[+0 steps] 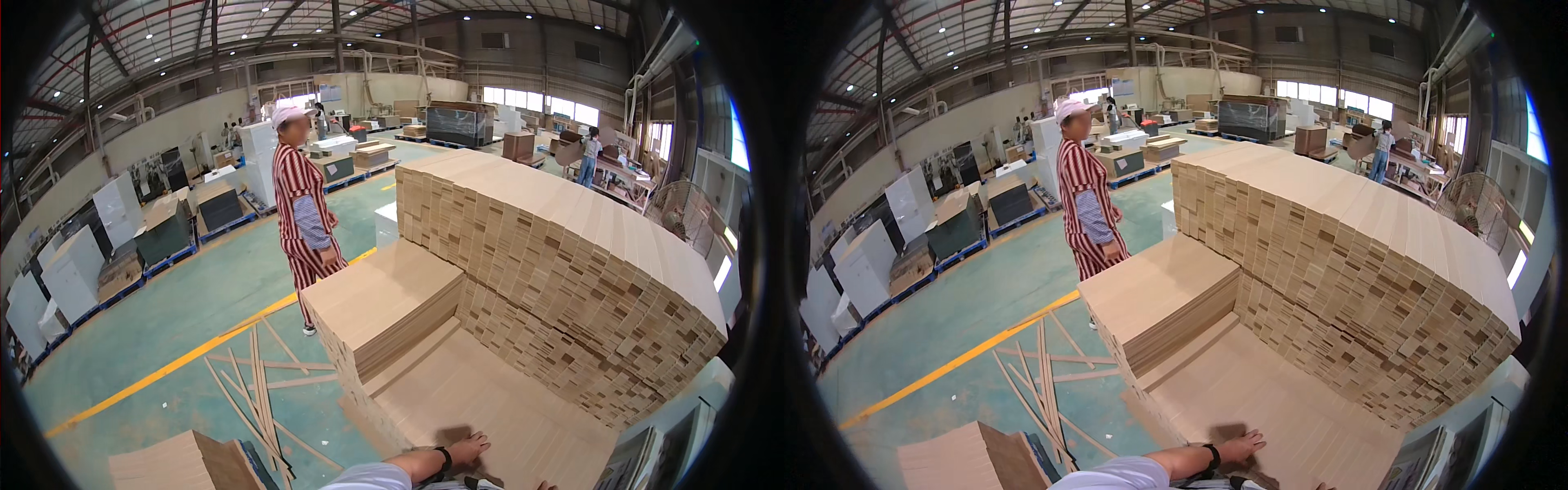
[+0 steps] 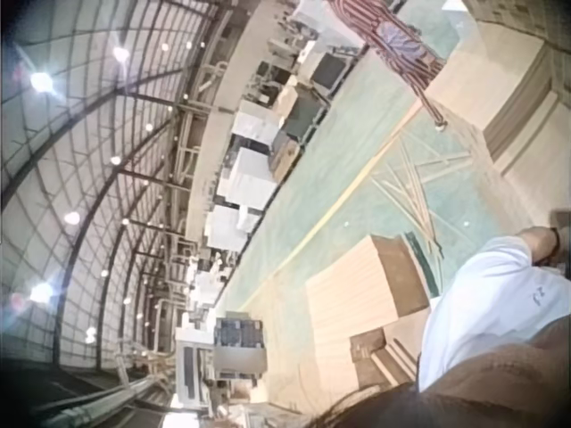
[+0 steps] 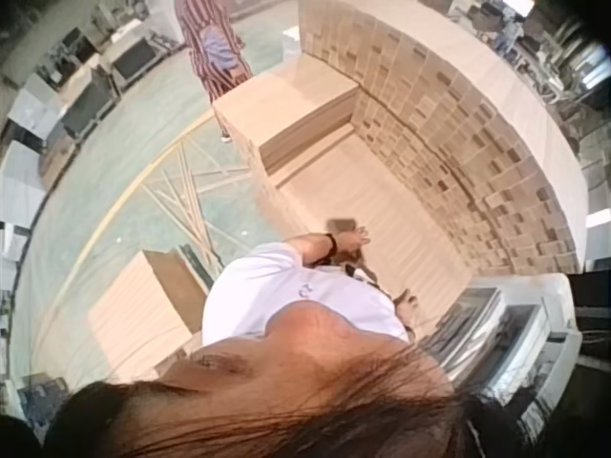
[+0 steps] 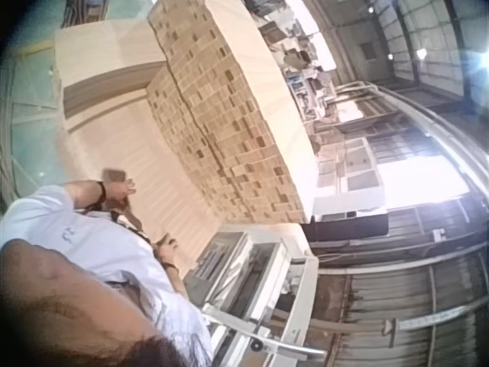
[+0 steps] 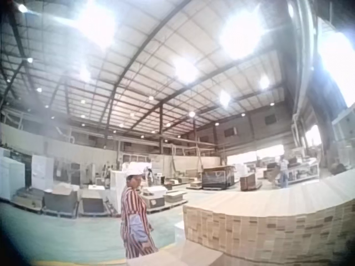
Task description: Operating a press or laminating machine in a woodworking factory to process wooden blocks.
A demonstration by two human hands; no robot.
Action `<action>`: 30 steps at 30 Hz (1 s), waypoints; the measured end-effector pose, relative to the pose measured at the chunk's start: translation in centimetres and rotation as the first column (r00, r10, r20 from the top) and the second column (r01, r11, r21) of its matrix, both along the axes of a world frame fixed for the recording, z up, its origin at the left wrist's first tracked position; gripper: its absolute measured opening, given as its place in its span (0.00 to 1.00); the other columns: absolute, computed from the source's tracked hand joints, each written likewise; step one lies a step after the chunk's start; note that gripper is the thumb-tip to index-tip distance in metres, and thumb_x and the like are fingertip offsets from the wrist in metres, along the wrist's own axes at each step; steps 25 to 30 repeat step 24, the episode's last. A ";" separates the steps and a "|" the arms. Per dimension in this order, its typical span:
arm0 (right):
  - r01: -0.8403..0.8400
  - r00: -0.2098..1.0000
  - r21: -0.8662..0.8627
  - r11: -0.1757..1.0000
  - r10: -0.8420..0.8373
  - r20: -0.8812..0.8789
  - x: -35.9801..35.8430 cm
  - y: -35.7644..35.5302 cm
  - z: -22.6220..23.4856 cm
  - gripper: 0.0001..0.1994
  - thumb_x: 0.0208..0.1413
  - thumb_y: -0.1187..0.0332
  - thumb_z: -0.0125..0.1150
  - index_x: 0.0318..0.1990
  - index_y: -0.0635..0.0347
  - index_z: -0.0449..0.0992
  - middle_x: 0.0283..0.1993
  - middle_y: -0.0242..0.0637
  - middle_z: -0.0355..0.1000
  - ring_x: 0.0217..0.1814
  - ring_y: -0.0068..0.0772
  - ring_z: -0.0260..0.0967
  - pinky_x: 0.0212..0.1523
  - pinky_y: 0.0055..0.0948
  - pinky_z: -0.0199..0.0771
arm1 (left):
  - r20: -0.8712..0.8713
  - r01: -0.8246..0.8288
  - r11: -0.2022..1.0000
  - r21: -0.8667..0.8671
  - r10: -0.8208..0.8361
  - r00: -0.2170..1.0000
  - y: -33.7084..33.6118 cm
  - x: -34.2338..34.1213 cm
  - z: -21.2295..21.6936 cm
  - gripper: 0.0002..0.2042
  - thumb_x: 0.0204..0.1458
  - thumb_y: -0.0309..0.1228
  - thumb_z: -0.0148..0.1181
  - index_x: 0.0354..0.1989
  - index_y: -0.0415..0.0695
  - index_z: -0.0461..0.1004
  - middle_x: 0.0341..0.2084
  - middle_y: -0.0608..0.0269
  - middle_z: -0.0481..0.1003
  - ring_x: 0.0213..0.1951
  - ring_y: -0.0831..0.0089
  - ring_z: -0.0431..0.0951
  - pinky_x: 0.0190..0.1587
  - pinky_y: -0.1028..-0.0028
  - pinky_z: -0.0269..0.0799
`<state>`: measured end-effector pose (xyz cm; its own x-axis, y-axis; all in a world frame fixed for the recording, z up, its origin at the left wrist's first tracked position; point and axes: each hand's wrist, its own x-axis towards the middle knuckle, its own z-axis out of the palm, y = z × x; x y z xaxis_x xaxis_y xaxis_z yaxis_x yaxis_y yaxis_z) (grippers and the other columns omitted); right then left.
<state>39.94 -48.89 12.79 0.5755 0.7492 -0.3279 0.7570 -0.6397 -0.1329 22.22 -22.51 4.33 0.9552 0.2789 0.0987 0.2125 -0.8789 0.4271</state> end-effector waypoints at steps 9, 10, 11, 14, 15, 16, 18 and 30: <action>0.010 0.998 -0.043 0.999 -0.012 -0.056 -0.2 -0.6 1.0 0.23 0.49 0.57 0.40 0.53 0.53 0.51 0.52 0.62 0.51 0.52 0.65 0.49 0.48 0.57 0.51 | -0.148 -0.033 0.999 -0.017 0.031 0.989 -0.7 0.2 -0.7 0.37 0.27 0.30 0.64 0.53 0.46 0.56 0.51 0.54 0.56 0.56 0.55 0.52 0.52 0.56 0.56; -0.036 0.999 0.017 0.999 0.037 -0.027 0.0 -0.7 0.3 0.24 0.49 0.60 0.43 0.54 0.55 0.50 0.51 0.64 0.51 0.51 0.67 0.49 0.48 0.57 0.51 | -0.152 -0.034 0.999 -0.024 0.031 0.988 -0.6 0.1 -1.1 0.37 0.27 0.30 0.64 0.53 0.46 0.56 0.51 0.54 0.56 0.56 0.55 0.52 0.52 0.56 0.56; -0.037 0.999 0.009 0.999 0.037 -0.032 0.5 -0.4 -0.4 0.24 0.49 0.60 0.43 0.54 0.55 0.50 0.51 0.64 0.51 0.51 0.67 0.49 0.48 0.57 0.51 | -0.166 -0.035 0.999 -0.003 0.034 0.986 0.1 0.1 -1.7 0.39 0.27 0.31 0.64 0.54 0.46 0.55 0.53 0.54 0.54 0.57 0.55 0.51 0.53 0.54 0.54; -0.047 0.998 0.016 0.999 0.048 -0.049 1.2 -0.7 -2.2 0.30 0.46 0.62 0.49 0.56 0.60 0.46 0.51 0.71 0.47 0.52 0.72 0.46 0.50 0.59 0.49 | -0.259 0.039 0.998 0.044 -0.026 0.966 -0.1 -0.2 -1.2 0.33 0.38 0.38 0.57 0.57 0.49 0.53 0.57 0.54 0.51 0.60 0.56 0.46 0.53 0.43 0.46; -0.074 0.994 0.054 0.996 0.077 -0.075 1.6 -0.2 -2.0 0.34 0.45 0.61 0.52 0.57 0.61 0.44 0.52 0.74 0.45 0.53 0.74 0.43 0.51 0.59 0.47 | -0.251 0.090 0.992 0.090 -0.065 0.966 -0.6 -0.7 -1.0 0.30 0.42 0.41 0.53 0.56 0.49 0.54 0.57 0.54 0.52 0.60 0.56 0.46 0.52 0.40 0.44; -0.115 0.987 0.094 0.989 0.124 -0.100 1.5 -0.8 -1.8 0.37 0.44 0.59 0.55 0.58 0.63 0.42 0.53 0.76 0.42 0.55 0.75 0.40 0.53 0.59 0.45 | -0.258 0.090 0.994 0.066 -0.070 0.964 -2.7 -1.9 -1.4 0.30 0.42 0.41 0.53 0.56 0.49 0.54 0.57 0.54 0.52 0.60 0.56 0.46 0.52 0.40 0.44; -0.086 0.989 0.056 0.995 0.092 -0.117 1.0 -0.7 -1.0 0.39 0.43 0.58 0.56 0.58 0.63 0.40 0.54 0.76 0.40 0.56 0.76 0.38 0.54 0.58 0.44 | -0.166 0.099 0.965 0.242 -0.059 0.984 -1.6 -2.2 -1.4 0.26 0.47 0.42 0.45 0.56 0.51 0.55 0.56 0.54 0.52 0.60 0.57 0.46 0.52 0.40 0.43; 0.029 0.972 -0.052 0.998 -0.040 -0.231 2.1 -1.0 -2.9 0.43 0.42 0.54 0.58 0.61 0.52 0.37 0.58 0.74 0.31 0.60 0.76 0.28 0.58 0.58 0.32 | -0.119 0.092 0.959 0.267 -0.062 0.991 -2.5 -2.8 -3.0 0.25 0.50 0.40 0.42 0.58 0.53 0.50 0.56 0.53 0.51 0.60 0.57 0.47 0.52 0.41 0.42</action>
